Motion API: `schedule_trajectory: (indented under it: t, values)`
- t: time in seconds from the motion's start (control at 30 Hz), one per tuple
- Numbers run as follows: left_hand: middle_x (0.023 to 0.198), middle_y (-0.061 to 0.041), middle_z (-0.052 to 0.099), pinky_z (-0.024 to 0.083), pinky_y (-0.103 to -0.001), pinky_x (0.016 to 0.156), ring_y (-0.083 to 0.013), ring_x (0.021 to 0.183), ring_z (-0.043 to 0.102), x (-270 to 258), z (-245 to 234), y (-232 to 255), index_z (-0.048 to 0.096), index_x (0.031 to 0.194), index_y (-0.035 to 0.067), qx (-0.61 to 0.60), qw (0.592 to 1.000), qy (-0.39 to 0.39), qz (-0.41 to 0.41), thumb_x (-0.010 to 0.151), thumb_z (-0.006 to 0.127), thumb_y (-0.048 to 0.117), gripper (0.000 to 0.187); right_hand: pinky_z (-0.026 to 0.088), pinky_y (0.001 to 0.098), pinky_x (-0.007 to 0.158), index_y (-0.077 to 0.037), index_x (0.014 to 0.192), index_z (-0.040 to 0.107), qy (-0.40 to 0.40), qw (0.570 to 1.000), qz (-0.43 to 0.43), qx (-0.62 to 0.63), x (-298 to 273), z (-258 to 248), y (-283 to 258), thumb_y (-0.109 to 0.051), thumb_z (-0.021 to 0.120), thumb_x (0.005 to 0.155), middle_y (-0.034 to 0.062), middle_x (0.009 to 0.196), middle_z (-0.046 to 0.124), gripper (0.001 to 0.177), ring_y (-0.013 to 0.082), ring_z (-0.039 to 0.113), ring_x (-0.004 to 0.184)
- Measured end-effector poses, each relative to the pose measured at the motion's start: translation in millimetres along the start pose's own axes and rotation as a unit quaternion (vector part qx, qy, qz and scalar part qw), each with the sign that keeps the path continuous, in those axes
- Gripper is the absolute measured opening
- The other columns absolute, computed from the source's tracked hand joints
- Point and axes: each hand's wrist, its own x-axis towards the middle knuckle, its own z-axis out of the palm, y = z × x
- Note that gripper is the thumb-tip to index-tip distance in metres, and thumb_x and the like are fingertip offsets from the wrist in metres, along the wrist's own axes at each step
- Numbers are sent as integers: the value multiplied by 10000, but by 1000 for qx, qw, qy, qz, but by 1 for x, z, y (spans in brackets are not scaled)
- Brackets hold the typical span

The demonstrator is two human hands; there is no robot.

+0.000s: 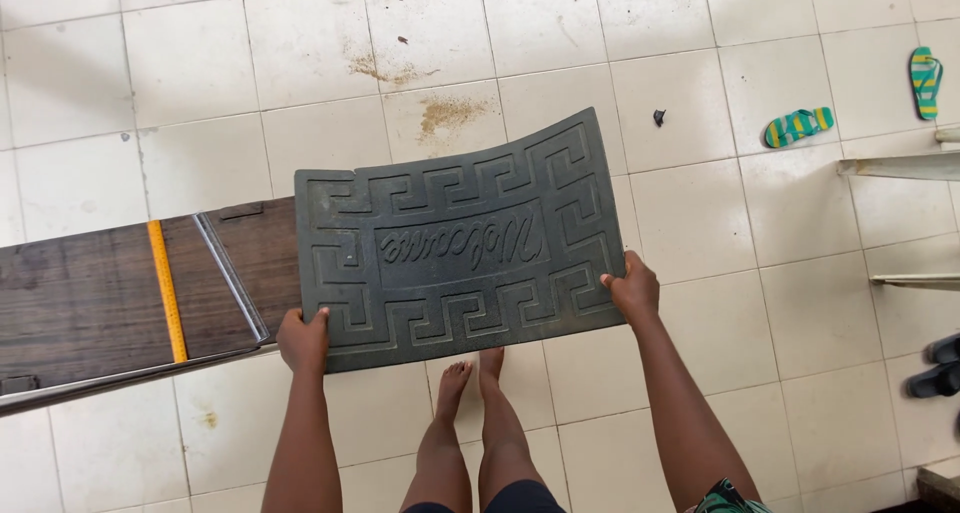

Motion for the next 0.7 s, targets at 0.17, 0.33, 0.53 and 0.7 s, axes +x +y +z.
schedule_trajectory:
  t: [0.17,0.33,0.53,0.7]
  values:
    - [1009,-189,739,540,-487,794,-351,916,703,-10,-53,43,726,1062,4,-21,997,-8,70,866,818,326,388,558,489,853,-70,1246,634,35,999,-15,-3,-36,-40,-6,-234,850,825,172,1133,734,502,355,708,1037]
    - [964,-176,746,543,-479,769,-353,872,713,-29,-74,64,747,1039,31,-2,987,-8,158,829,845,328,376,557,480,835,-71,1242,654,59,998,-8,1,-93,-79,13,-213,856,817,162,1116,737,491,330,714,1005]
    - [878,-189,743,539,-476,716,-354,809,717,-79,-85,88,732,993,37,-18,975,-74,207,804,852,337,375,570,439,807,-88,1182,699,53,990,121,41,-195,-108,62,-175,821,858,110,1071,771,357,266,742,943]
    - [884,-168,746,539,-476,711,-356,808,713,-110,-75,103,748,946,42,-2,950,-122,286,788,844,341,351,548,450,831,-116,1223,679,89,973,210,21,-277,-108,116,-223,831,847,111,1057,759,420,278,724,938]
